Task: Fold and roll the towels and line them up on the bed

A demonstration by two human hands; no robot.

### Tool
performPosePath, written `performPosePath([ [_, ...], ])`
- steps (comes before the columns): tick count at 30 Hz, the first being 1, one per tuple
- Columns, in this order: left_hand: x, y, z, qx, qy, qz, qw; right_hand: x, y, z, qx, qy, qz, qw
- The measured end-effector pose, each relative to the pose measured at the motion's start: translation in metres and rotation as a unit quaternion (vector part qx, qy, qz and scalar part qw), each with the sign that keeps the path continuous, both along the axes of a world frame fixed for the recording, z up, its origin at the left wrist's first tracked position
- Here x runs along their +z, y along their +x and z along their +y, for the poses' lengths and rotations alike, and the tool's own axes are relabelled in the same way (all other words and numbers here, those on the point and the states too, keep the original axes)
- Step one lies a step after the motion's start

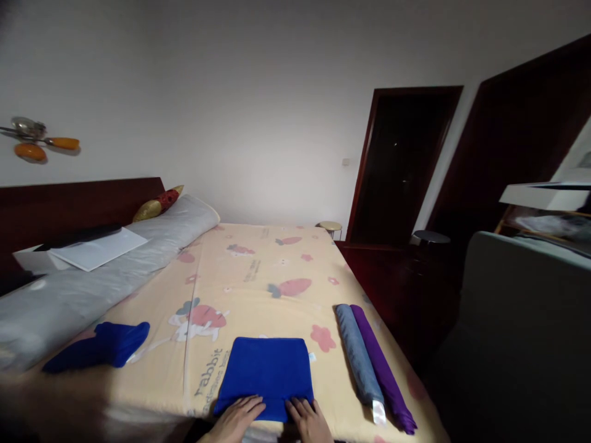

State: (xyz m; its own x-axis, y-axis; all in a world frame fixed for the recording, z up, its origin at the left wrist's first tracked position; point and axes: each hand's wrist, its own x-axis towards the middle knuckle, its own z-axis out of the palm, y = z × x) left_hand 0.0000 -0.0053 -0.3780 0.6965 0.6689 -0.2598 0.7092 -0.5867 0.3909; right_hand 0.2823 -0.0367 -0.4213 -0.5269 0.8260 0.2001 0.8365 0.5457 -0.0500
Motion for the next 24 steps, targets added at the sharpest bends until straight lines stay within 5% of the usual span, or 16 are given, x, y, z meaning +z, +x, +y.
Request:
performPosePath([
  [8, 0.017, -0.033, 0.007, 0.085, 0.015, 0.063, 0.994, 0.02, 0.014, 0.004, -0.13, -0.176, 0.014, 0.976],
  [18, 0.014, -0.053, 0.019, 0.133, 0.073, 0.028, 0.988, 0.036, 0.02, 0.001, -0.181, -0.149, 0.019, 0.972],
  [24, 0.003, -0.044, 0.018, 0.159, 0.04, 0.064, 0.984, 0.023, 0.013, 0.003, -0.202, -0.116, -0.017, 0.972],
])
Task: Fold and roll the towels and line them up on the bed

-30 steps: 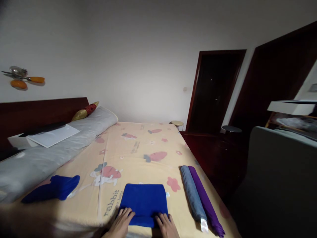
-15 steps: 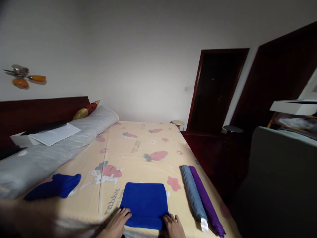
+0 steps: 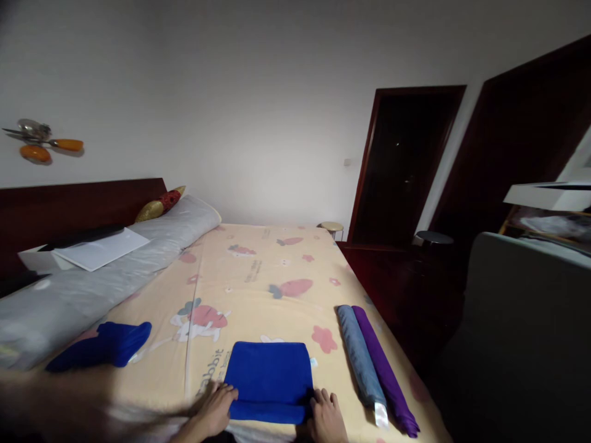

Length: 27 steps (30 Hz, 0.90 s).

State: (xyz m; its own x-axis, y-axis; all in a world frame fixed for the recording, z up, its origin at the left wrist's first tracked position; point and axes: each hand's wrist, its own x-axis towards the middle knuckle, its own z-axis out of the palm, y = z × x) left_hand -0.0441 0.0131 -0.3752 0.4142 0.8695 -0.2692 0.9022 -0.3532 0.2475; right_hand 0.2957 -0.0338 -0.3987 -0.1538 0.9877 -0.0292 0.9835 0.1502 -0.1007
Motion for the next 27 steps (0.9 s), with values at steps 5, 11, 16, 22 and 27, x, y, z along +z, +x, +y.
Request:
performPosePath([
  [5, -0.03, 0.031, -0.006, -0.013, -0.019, -0.008, 1.0, -0.029, -0.008, 0.006, 0.072, 0.081, -0.027, 0.994],
  [11, -0.01, 0.053, -0.018, -0.152, -0.05, -0.083, 0.984, -0.037, -0.021, 0.004, 0.246, 0.088, 0.037, 0.965],
  [16, 0.014, 0.041, -0.022, -0.153, -0.07, -0.035, 0.985, -0.024, -0.006, -0.001, 0.124, -0.03, 0.06, 0.99],
  [22, 0.008, 0.04, -0.023, -0.155, -0.068, -0.01, 0.986, -0.01, 0.006, -0.003, 0.024, -0.076, 0.042, 0.996],
  [27, -0.001, 0.032, -0.015, -0.153, -0.045, -0.031, 0.987, -0.009, 0.012, 0.004, 0.029, -0.058, 0.035, 0.997],
])
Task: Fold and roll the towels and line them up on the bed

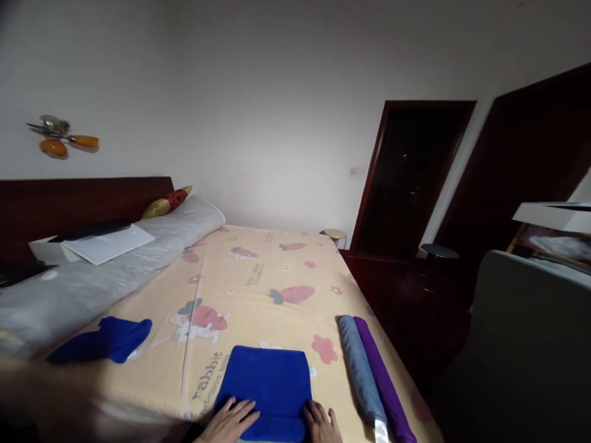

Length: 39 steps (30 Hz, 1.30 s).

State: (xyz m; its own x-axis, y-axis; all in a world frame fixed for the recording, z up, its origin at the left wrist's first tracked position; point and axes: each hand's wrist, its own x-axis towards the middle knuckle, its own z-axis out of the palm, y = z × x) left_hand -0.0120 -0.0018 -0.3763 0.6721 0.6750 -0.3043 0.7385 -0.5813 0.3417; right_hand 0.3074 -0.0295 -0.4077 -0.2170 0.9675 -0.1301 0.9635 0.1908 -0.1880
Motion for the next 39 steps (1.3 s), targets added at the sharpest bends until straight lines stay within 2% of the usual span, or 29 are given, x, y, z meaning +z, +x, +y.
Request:
performPosePath([
  [5, 0.005, -0.025, 0.01, 0.066, 0.055, -0.008, 0.996, 0.006, 0.008, 0.003, 0.009, 0.05, 0.013, 0.999],
  [9, 0.017, -0.039, 0.016, 0.059, 0.021, -0.029, 0.998, 0.015, 0.008, 0.0, 0.038, 0.007, 0.022, 0.999],
  [12, 0.024, -0.039, 0.015, 0.054, 0.004, -0.014, 0.998, 0.016, 0.01, 0.001, 0.044, 0.009, 0.009, 0.999],
  [15, 0.027, -0.034, 0.01, 0.05, 0.015, -0.005, 0.999, 0.007, 0.01, 0.003, 0.056, 0.03, -0.014, 0.998],
  [18, 0.03, -0.026, 0.001, 0.03, 0.023, 0.005, 0.999, -0.009, 0.003, 0.003, 0.103, 0.113, -0.025, 0.988],
  [21, 0.036, -0.022, -0.004, 0.013, 0.019, 0.024, 0.999, -0.025, -0.008, 0.002, 0.191, 0.224, -0.041, 0.955],
  [23, 0.036, -0.022, -0.004, 0.01, 0.02, 0.025, 0.999, -0.031, -0.012, 0.001, 0.233, 0.252, -0.062, 0.937],
  [25, 0.029, -0.023, -0.003, 0.007, 0.03, 0.014, 0.999, -0.033, -0.014, 0.0, 0.235, 0.239, -0.08, 0.939],
  [28, 0.01, -0.019, -0.001, -0.002, 0.05, 0.001, 0.999, -0.03, -0.019, -0.001, 0.206, 0.204, -0.082, 0.954],
  [31, -0.005, -0.007, -0.001, -0.02, 0.046, -0.005, 0.999, -0.028, -0.038, 0.0, 0.22, 0.198, -0.048, 0.954],
  [33, -0.005, -0.001, -0.001, -0.037, 0.022, 0.002, 0.999, -0.029, -0.055, 0.003, 0.249, 0.188, -0.016, 0.95],
  [35, 0.001, 0.0, 0.0, -0.042, -0.003, 0.014, 0.999, -0.029, -0.067, 0.007, 0.256, 0.141, 0.005, 0.956],
  [37, 0.009, -0.008, 0.003, -0.012, -0.013, 0.022, 1.0, -0.028, -0.068, 0.011, 0.208, 0.071, 0.006, 0.976],
  [39, 0.014, -0.019, 0.007, 0.051, -0.01, 0.038, 0.998, -0.027, -0.059, 0.011, 0.117, 0.016, -0.003, 0.993],
])
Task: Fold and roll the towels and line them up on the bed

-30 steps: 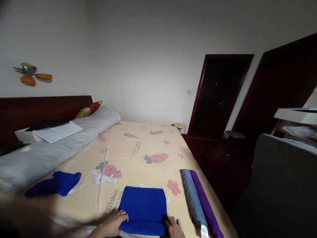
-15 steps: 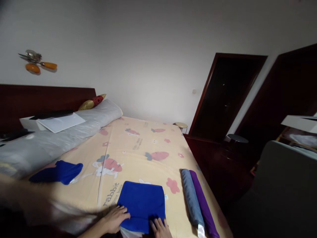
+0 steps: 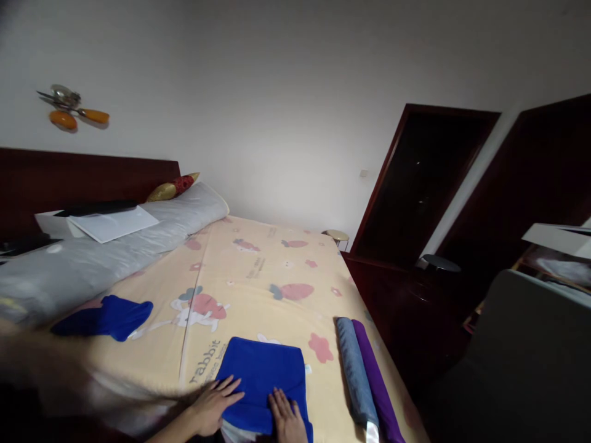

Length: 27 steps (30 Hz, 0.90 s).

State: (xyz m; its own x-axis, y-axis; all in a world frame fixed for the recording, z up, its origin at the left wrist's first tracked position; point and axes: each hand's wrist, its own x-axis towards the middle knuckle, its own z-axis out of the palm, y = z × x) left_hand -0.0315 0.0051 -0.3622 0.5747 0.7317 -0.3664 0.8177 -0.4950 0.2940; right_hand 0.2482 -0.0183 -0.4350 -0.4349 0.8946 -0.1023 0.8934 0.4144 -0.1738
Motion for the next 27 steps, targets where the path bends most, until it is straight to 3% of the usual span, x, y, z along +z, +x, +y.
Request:
performPosePath([
  [3, -0.002, -0.012, 0.006, 0.095, 0.002, 0.061, 0.994, -0.002, 0.021, -0.005, -0.128, -0.013, -0.016, 0.992],
  [6, -0.011, -0.004, 0.007, 0.106, 0.037, 0.096, 0.989, -0.007, 0.027, -0.013, -0.18, 0.021, -0.019, 0.983],
  [9, -0.016, 0.015, 0.002, 0.032, 0.063, 0.048, 0.996, -0.01, 0.01, -0.013, -0.097, 0.029, 0.021, 0.995],
  [11, -0.017, 0.024, -0.001, -0.047, 0.046, -0.012, 0.998, -0.009, -0.006, -0.01, -0.015, 0.001, 0.044, 0.999],
  [13, -0.016, 0.026, -0.003, -0.097, 0.014, -0.039, 0.994, -0.006, -0.016, -0.004, 0.012, -0.027, 0.047, 0.998],
  [16, -0.012, 0.014, 0.0, -0.046, -0.008, -0.002, 0.999, 0.004, -0.01, 0.003, -0.044, -0.047, 0.037, 0.997],
  [20, -0.004, -0.01, 0.01, 0.034, 0.0, 0.036, 0.999, 0.024, 0.024, 0.003, -0.119, -0.084, 0.018, 0.989],
  [24, 0.004, -0.022, 0.012, 0.016, 0.025, 0.029, 0.999, 0.044, 0.056, -0.005, -0.096, -0.096, 0.018, 0.991],
  [27, 0.014, -0.024, 0.008, 0.008, 0.078, -0.02, 0.997, 0.046, 0.072, -0.012, -0.07, -0.044, 0.044, 0.996],
])
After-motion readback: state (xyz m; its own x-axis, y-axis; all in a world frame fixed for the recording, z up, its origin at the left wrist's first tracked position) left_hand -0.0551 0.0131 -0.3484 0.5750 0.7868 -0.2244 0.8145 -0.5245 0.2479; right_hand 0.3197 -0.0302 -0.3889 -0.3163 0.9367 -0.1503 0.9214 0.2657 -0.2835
